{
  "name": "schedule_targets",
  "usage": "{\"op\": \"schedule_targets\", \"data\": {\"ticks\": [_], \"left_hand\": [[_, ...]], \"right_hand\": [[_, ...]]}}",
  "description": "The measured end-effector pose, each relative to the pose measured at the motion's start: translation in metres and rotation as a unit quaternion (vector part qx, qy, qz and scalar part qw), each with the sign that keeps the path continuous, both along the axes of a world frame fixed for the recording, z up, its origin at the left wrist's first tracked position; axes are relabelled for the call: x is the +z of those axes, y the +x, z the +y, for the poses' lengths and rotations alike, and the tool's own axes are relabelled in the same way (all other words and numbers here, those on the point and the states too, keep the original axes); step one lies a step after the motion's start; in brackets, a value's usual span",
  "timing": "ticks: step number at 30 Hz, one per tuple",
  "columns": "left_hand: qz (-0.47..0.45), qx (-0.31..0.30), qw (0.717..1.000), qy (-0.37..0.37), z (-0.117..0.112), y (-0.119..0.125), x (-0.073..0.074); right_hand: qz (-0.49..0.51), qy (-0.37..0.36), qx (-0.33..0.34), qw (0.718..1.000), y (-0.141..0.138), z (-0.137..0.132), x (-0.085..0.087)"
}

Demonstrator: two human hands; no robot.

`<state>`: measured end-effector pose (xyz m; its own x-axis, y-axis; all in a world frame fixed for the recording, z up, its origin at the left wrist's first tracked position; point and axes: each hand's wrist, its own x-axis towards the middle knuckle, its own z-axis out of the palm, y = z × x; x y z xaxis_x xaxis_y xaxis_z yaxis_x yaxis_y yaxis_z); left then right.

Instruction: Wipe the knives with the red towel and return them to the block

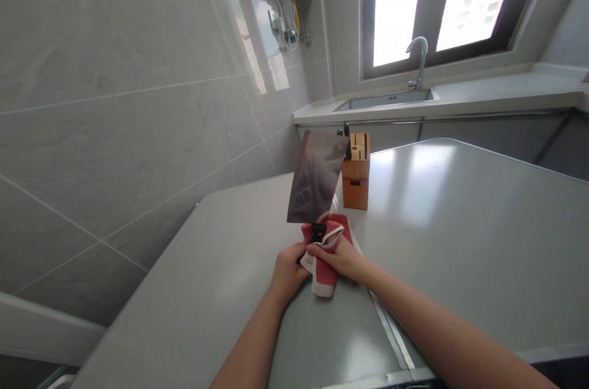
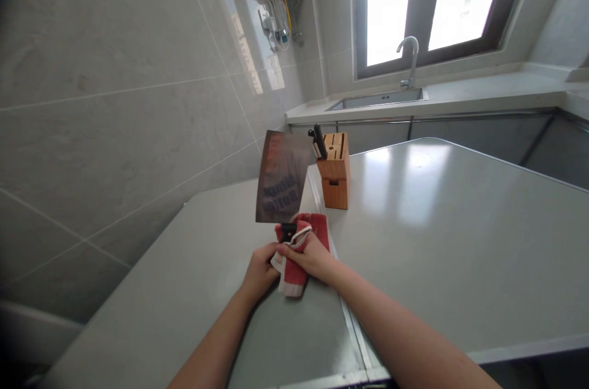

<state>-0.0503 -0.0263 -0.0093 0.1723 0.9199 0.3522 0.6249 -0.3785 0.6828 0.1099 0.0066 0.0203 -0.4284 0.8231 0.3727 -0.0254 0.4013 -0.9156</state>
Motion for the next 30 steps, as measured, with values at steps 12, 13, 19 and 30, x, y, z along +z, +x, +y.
{"op": "schedule_targets", "data": {"ticks": [12,13,19,30], "left_hand": [[-0.013,-0.007,1.0,-0.025,0.002,0.001,0.005],[-0.016,-0.011,0.999,-0.026,0.002,0.001,0.006],[-0.03,-0.043,0.998,-0.031,0.0,0.005,0.012],[-0.014,-0.049,0.998,-0.022,0.0,0.005,0.012]], "right_hand": [[0.007,0.019,-0.069,0.997,-0.002,0.008,-0.011],[0.01,0.019,-0.079,0.997,-0.002,0.008,-0.011],[0.046,-0.023,-0.1,0.994,0.0,0.014,-0.014],[0.045,-0.033,-0.068,0.996,0.003,0.016,-0.015]]}}
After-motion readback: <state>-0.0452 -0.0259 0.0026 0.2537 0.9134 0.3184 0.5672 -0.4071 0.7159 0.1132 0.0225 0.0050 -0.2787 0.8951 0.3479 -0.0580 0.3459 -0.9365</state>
